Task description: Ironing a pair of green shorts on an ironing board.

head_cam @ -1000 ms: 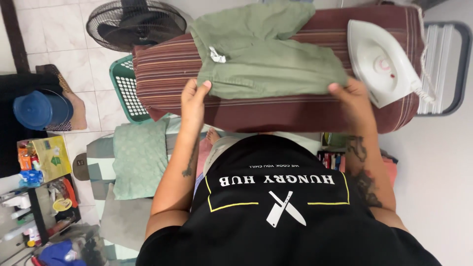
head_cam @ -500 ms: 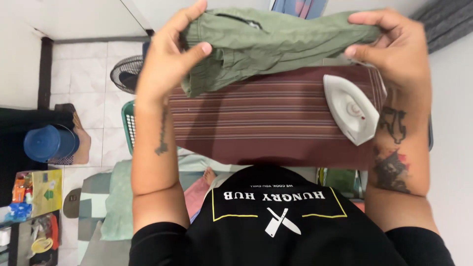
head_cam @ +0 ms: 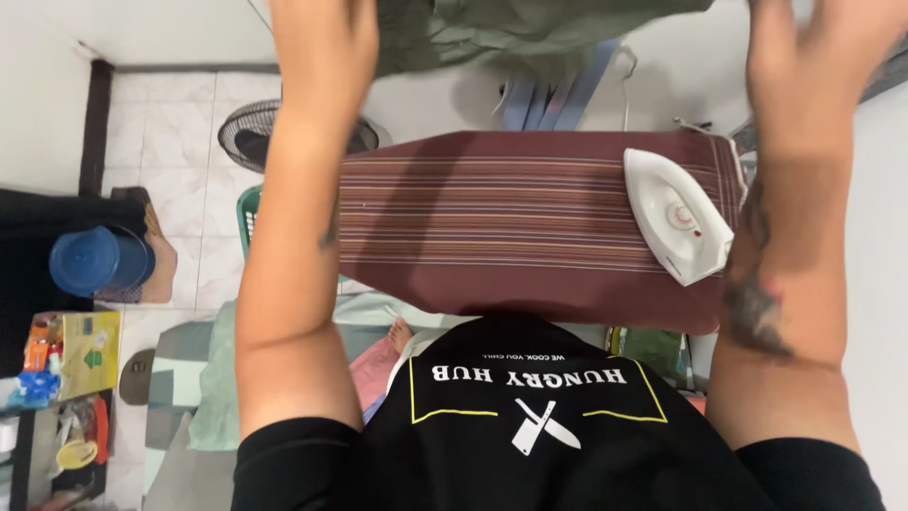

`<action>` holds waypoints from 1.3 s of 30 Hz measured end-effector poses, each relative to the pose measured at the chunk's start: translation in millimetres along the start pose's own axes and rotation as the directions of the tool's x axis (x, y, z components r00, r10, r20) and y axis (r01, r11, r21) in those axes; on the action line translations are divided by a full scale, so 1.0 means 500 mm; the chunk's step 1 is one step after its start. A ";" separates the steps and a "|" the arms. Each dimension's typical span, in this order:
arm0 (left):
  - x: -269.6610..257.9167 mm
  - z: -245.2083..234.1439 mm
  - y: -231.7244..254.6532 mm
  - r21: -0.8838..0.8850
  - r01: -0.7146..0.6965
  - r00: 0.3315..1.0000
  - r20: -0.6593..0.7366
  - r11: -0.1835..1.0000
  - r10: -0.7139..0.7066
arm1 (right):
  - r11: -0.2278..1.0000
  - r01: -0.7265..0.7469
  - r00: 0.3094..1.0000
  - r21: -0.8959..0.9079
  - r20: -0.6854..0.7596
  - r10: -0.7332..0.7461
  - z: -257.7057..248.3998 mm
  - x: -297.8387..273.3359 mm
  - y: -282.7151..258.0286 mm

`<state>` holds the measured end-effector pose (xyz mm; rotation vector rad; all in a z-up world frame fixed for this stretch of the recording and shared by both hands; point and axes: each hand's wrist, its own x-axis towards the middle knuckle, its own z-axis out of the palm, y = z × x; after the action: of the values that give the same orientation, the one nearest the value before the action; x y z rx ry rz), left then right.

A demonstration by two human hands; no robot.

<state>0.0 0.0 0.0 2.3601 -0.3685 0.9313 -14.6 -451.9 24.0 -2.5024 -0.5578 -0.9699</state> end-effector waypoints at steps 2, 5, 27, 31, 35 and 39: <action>-0.057 -0.079 0.097 0.265 -0.258 0.952 -0.095 0.929 0.291 | 0.959 0.207 0.971 -0.195 -0.082 -0.226 -0.038 -0.056 -0.087; -0.276 -0.034 0.035 0.209 -0.261 0.963 0.117 0.942 0.241 | 0.399 0.292 0.954 -0.869 0.236 -0.186 0.103 -0.343 0.004; -0.530 0.341 0.182 -0.297 0.148 0.835 0.548 0.943 0.042 | 0.297 -0.841 0.520 0.452 0.527 0.672 0.393 -0.497 0.005; -0.559 0.391 0.184 -0.162 0.043 0.848 0.527 0.986 0.049 | 0.622 -0.701 0.712 0.348 0.287 0.641 0.415 -0.482 0.008; -0.556 0.390 0.187 0.004 -0.014 0.737 0.676 1.000 0.008 | 0.662 -0.683 0.729 0.310 0.239 0.641 0.402 -0.488 -0.010; -0.531 0.409 0.193 0.013 -0.041 0.675 0.737 0.999 0.018 | 0.539 -0.786 0.617 0.302 0.356 0.701 0.322 -0.513 -0.076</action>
<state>-124.1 -187.9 -266.3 2.6726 -0.7040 -0.0848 -120.9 -396.5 -256.7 -2.0681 0.2715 -0.2109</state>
